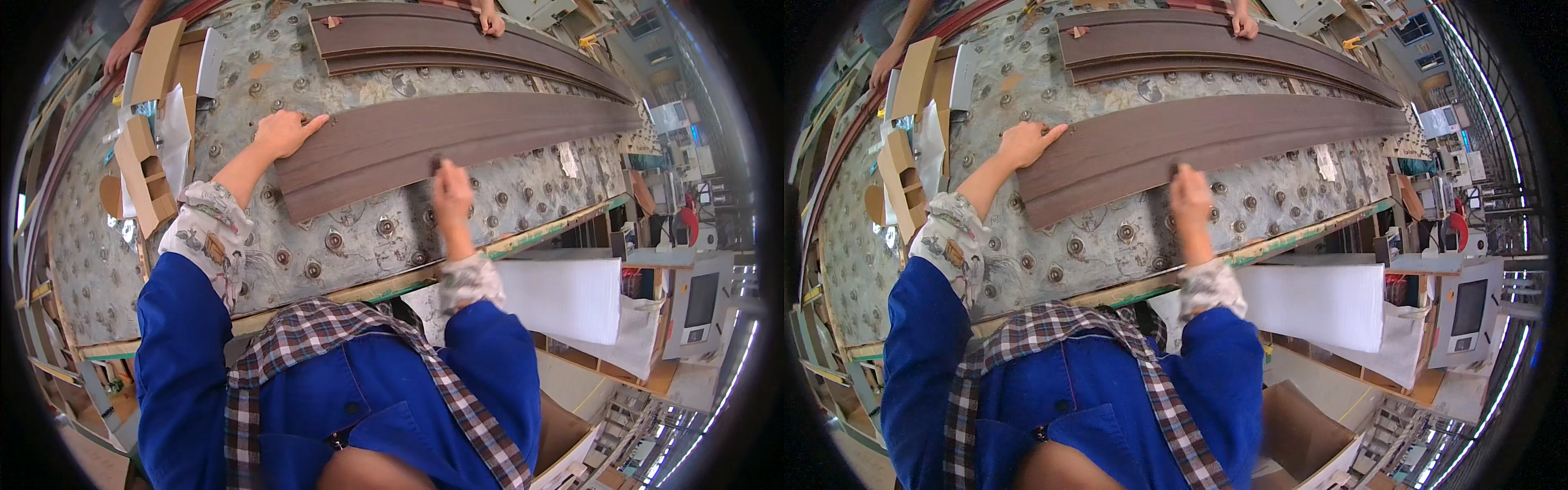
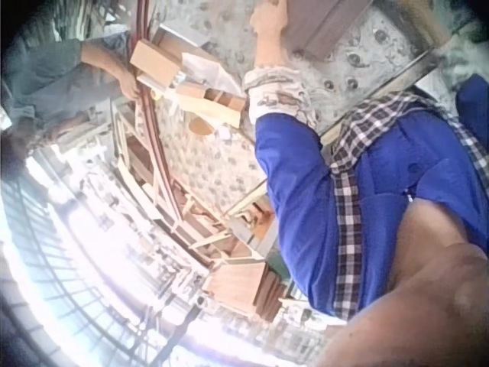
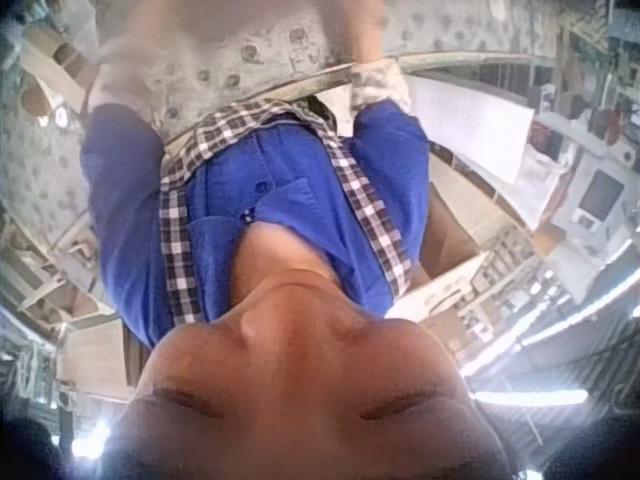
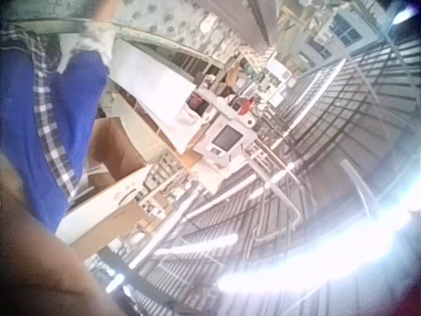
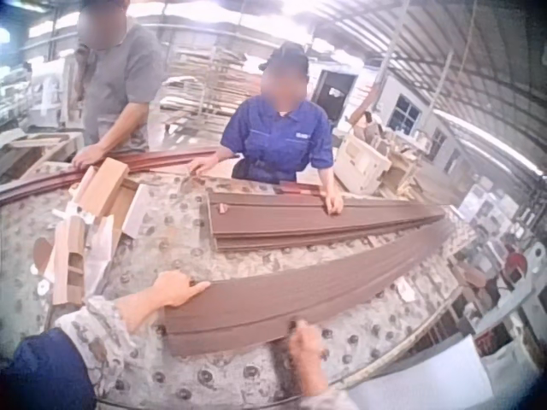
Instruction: The person rubs the surface of long brown wooden planks with a small white block, moving back and forth along the length of each plank. The person handles several planks one at a time on a perforated metal workbench in a workshop.
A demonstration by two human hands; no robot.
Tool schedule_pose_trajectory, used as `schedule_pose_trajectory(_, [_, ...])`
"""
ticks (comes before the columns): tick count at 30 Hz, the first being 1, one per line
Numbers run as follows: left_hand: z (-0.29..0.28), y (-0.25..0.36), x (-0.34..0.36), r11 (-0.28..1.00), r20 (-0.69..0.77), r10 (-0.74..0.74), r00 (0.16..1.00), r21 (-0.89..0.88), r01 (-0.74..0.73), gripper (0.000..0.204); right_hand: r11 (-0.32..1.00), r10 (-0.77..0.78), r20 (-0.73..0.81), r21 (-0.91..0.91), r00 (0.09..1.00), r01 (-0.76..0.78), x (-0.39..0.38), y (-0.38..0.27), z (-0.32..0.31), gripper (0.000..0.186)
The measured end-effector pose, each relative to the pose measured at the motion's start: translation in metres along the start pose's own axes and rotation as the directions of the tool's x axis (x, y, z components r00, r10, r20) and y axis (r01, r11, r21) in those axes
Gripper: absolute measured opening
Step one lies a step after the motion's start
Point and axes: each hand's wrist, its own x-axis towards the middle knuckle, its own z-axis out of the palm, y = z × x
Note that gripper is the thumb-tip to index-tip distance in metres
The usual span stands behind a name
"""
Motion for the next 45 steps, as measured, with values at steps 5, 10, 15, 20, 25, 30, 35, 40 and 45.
schedule_pose_trajectory(5, [-0.001,0.0,0.001,1.0,-0.002,0.014,1.0,0.012,-0.014,0.078,0.95,0.161,-0.143,-0.247,0.977,-0.192,0.032,0.125,-0.025,0.018])
schedule_pose_trajectory(10, [-0.001,0.004,0.0,1.0,-0.001,0.014,1.0,-0.008,-0.014,0.079,0.901,0.207,-0.118,-0.364,0.971,-0.236,0.021,0.127,-0.027,0.02])
schedule_pose_trajectory(15, [0.003,0.004,-0.001,1.0,-0.027,0.002,1.0,0.004,-0.002,0.08,0.989,0.096,-0.002,-0.11,0.995,-0.095,-0.012,-0.017,-0.004,0.017])
schedule_pose_trajectory(20, [0.001,0.007,0.002,1.0,-0.029,0.025,0.999,0.014,-0.025,0.08,0.894,-0.153,0.133,0.44,0.979,0.08,-0.05,-0.193,0.029,0.047])
schedule_pose_trajectory(25, [0.001,0.001,-0.002,1.0,-0.051,0.012,0.999,0.002,-0.012,0.078,0.905,-0.106,0.274,0.426,0.956,-0.022,-0.034,-0.185,0.022,0.04])
schedule_pose_trajectory(30, [0.004,-0.002,0.0,0.999,-0.036,0.033,0.999,-0.008,-0.033,0.078,0.99,0.139,0.015,-0.026,0.99,-0.139,-0.01,-0.029,0.0,0.018])
schedule_pose_trajectory(35, [0.008,-0.001,0.0,0.998,-0.084,0.05,0.995,-0.026,-0.052,0.079,0.979,0.185,-0.02,-0.079,0.983,-0.186,0.001,-0.034,-0.006,0.019])
schedule_pose_trajectory(40, [0.008,-0.001,0.002,0.998,-0.09,0.049,0.995,-0.022,-0.051,0.079,0.907,-0.14,0.182,0.417,0.973,0.052,-0.053,-0.229,0.04,0.038])
schedule_pose_trajectory(45, [0.004,-0.006,-0.002,0.997,-0.112,0.044,0.993,-0.062,-0.051,0.08,0.799,-0.349,0.402,0.6,0.847,0.045,-0.058,-0.249,0.04,0.045])
